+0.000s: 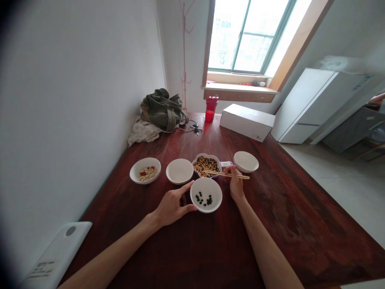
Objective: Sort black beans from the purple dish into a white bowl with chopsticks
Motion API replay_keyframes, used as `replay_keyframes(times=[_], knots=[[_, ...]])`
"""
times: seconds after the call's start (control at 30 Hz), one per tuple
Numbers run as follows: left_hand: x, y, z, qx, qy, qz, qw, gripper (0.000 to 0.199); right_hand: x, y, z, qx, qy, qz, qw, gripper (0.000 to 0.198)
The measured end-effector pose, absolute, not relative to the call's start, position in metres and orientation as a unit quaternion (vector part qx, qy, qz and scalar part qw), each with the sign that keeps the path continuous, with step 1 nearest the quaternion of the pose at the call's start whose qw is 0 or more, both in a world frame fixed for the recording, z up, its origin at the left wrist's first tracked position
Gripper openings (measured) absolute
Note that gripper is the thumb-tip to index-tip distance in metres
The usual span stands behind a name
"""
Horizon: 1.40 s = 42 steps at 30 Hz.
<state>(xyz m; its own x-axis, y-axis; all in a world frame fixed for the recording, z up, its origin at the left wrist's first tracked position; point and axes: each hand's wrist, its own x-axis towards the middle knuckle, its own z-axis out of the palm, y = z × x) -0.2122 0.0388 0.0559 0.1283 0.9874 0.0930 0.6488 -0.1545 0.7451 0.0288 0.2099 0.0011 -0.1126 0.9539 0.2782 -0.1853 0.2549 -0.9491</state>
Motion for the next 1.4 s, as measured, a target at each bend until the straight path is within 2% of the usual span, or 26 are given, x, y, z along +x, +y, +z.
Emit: replay_keyframes(times=[0.83, 1.4], knots=[[-0.2127, 0.0390, 0.0567, 0.694, 0.591, 0.297, 0.282, 0.095, 0.0273, 0.2082, 0.0065, -0.311, -0.490, 0.581, 0.571, 0.048], [-0.2122, 0.0384, 0.0559, 0.697, 0.584, 0.304, 0.282, 0.093, 0.0286, 0.2085, 0.0057, -0.324, -0.528, 0.543, 0.568, 0.049]])
